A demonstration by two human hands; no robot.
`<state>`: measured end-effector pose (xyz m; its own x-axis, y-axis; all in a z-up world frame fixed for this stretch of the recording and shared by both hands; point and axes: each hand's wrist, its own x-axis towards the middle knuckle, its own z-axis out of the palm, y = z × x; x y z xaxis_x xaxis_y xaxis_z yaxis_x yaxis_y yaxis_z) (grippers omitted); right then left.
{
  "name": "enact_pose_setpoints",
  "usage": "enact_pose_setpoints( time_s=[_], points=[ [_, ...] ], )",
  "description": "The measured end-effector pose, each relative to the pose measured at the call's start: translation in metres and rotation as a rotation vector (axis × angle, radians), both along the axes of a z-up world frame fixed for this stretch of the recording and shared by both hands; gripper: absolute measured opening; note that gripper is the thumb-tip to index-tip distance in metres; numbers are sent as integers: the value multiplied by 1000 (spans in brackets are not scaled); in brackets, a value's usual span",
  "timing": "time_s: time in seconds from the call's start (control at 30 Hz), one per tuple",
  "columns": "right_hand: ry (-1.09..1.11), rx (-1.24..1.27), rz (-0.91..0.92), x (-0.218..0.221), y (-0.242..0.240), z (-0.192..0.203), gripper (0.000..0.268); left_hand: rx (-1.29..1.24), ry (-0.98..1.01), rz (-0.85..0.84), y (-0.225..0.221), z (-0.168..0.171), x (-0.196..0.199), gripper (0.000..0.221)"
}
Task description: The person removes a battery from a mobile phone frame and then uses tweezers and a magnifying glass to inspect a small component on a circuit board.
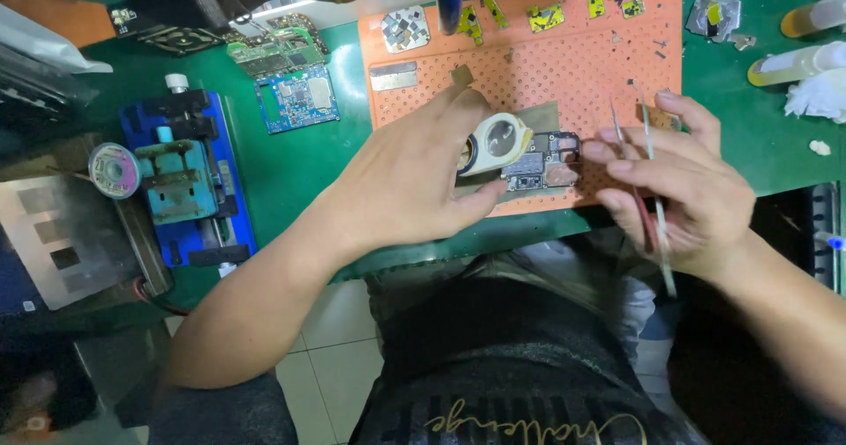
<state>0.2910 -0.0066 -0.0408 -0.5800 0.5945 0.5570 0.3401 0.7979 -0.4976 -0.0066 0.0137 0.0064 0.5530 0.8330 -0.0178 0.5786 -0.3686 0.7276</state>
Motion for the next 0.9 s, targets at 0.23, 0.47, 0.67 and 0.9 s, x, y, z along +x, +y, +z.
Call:
enact_pose_setpoints(
  time_s=[0.23,0.47,0.67,0.9],
  points=[
    [347,-278,-36,0,-11,7,40,28,74,-72,-2,4,2,38],
    [-9,-180,-6,-6,-4,15,32,73,98,-118,-1,1,4,42],
    [203,-281,4,6,-11,6,56,84,121,-122,0,-8,6,42],
    [210,-473,-35,-7,-9,34,24,88,74,-132,-1,-6,7,38]
  ],
)
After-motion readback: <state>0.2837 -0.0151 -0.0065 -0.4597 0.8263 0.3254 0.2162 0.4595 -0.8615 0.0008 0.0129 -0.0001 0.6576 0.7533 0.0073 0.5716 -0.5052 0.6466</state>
